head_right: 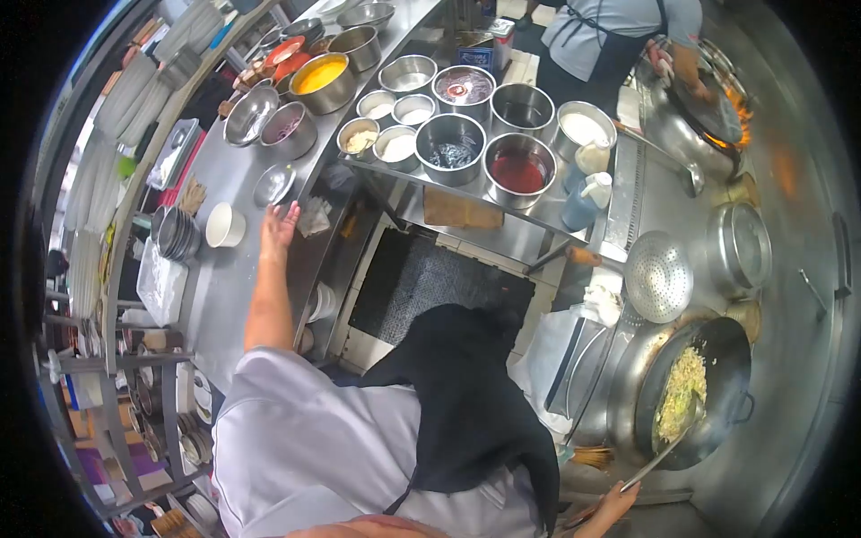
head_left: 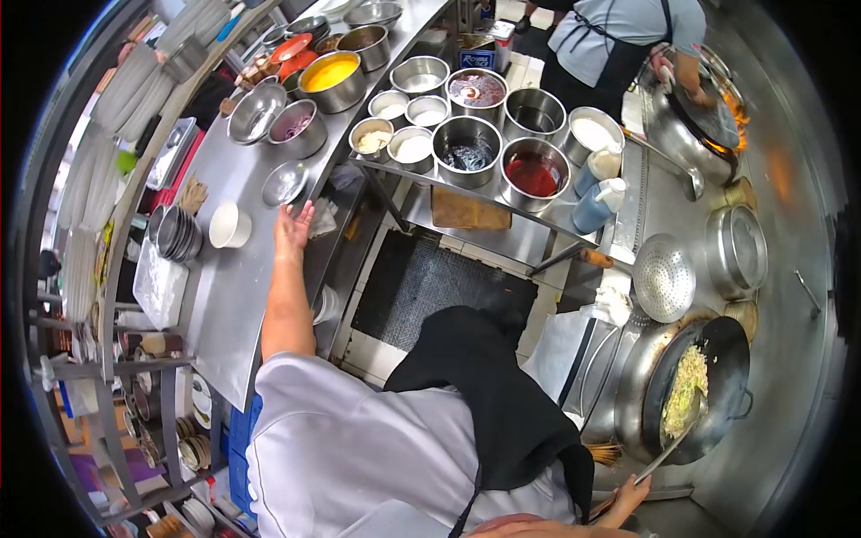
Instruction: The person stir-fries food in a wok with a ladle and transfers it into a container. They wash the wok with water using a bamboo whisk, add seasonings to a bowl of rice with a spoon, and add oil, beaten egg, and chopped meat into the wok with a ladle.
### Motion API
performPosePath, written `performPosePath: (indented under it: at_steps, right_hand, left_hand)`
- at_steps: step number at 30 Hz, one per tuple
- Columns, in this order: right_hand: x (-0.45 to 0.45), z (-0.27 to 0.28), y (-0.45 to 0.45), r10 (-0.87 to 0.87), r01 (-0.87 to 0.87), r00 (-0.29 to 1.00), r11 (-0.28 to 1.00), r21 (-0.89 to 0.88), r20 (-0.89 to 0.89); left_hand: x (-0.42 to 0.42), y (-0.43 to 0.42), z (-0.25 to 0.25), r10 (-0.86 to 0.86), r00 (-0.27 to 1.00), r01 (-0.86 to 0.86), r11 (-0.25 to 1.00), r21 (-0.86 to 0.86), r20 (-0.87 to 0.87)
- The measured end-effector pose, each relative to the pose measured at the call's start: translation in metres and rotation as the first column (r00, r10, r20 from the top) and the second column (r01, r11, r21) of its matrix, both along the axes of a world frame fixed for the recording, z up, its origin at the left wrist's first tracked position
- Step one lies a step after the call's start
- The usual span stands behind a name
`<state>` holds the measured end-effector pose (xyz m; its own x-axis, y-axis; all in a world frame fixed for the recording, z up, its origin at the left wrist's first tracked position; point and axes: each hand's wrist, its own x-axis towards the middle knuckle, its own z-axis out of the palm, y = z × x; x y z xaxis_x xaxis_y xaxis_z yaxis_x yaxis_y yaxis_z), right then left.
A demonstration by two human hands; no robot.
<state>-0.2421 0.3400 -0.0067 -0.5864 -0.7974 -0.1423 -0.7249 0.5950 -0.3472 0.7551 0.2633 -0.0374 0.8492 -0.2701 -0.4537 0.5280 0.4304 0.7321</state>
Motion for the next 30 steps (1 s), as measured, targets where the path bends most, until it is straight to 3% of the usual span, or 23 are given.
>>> performPosePath:
  at_steps: [2,5,6,7,8,9,11,12,14,16,17,18,20,23,27,30]
  right_hand:
    - [-0.009,-0.015,0.01,0.227,-0.247,0.966,0.951,-0.188,-0.12]
    - [0.046,0.01,0.007,0.075,-0.071,0.997,0.976,-0.204,0.011]
    - [0.074,0.027,0.001,-0.021,0.055,0.989,0.972,-0.229,0.148]
    - [0.122,0.077,-0.024,-0.35,0.352,0.902,0.935,0.04,0.251]
    - [0.058,0.015,0.012,-0.05,0.064,0.997,0.967,-0.247,0.062]
    - [0.093,0.068,-0.007,-0.221,0.259,0.945,0.956,-0.14,0.241]
    - [0.099,0.09,-0.006,-0.172,0.22,0.958,0.955,-0.2,0.231]
    - [0.122,0.113,-0.014,-0.249,0.292,0.942,0.938,-0.185,0.226]
    - [0.117,0.107,0.01,-0.237,0.232,0.971,0.959,-0.166,-0.013]
    - [0.152,0.129,0.003,-0.233,0.223,0.972,0.958,-0.179,-0.039]
    - [0.174,0.152,-0.005,-0.354,0.361,0.928,0.931,-0.049,0.117]
    - [0.173,0.136,0.0,-0.298,0.301,0.953,0.95,-0.079,0.05]
    - [0.169,0.106,0.007,-0.147,0.13,0.976,0.985,-0.113,-0.163]
    - [0.167,0.098,-0.034,-0.288,0.29,0.957,0.956,0.055,-0.042]
    - [0.165,0.078,-0.045,-0.382,0.37,0.921,0.918,-0.145,-0.069]
    - [0.165,0.09,-0.053,-0.535,0.545,0.839,0.821,-0.173,0.102]
  left_hand:
    - [-0.005,-0.01,-0.005,-0.146,0.989,0.146,0.989,0.017,-0.023]
    - [-0.053,-0.059,-0.036,-0.553,0.833,0.544,0.825,0.155,0.022]
    - [-0.089,-0.081,-0.029,-0.714,0.7,0.69,0.68,0.248,0.008]
    - [-0.128,-0.105,-0.026,-0.817,0.576,0.786,0.551,0.281,-0.007]
    - [-0.166,-0.129,-0.019,-0.91,0.413,0.873,0.382,0.304,-0.041]
    - [-0.205,-0.152,-0.019,-0.967,0.254,0.921,0.236,0.311,-0.018]
    - [-0.293,-0.188,-0.005,-0.997,-0.069,0.896,-0.045,0.441,0.037]
    - [-0.331,-0.202,-0.002,-0.967,-0.238,0.851,-0.164,0.498,0.09]
    - [-0.397,-0.227,-0.022,-0.802,-0.52,0.782,-0.307,0.542,0.296]
    - [-0.473,-0.236,0.03,-0.601,-0.702,0.649,-0.318,0.691,0.383]
    - [-0.5,-0.246,0.028,-0.426,-0.744,0.622,-0.158,0.767,0.515]
    - [-0.525,-0.256,0.025,-0.221,-0.766,0.615,0.021,0.788,0.604]
    - [-0.564,-0.274,0.034,-0.128,-0.876,0.458,0.083,0.885,0.465]
    - [-0.601,-0.301,-0.001,-0.053,-0.984,0.151,0.255,0.955,0.17]
    - [-0.615,-0.314,-0.008,0.022,-1.0,0.001,0.274,0.962,-0.006]
    - [-0.619,-0.32,-0.021,0.072,-0.997,0.032,0.165,0.986,0.021]
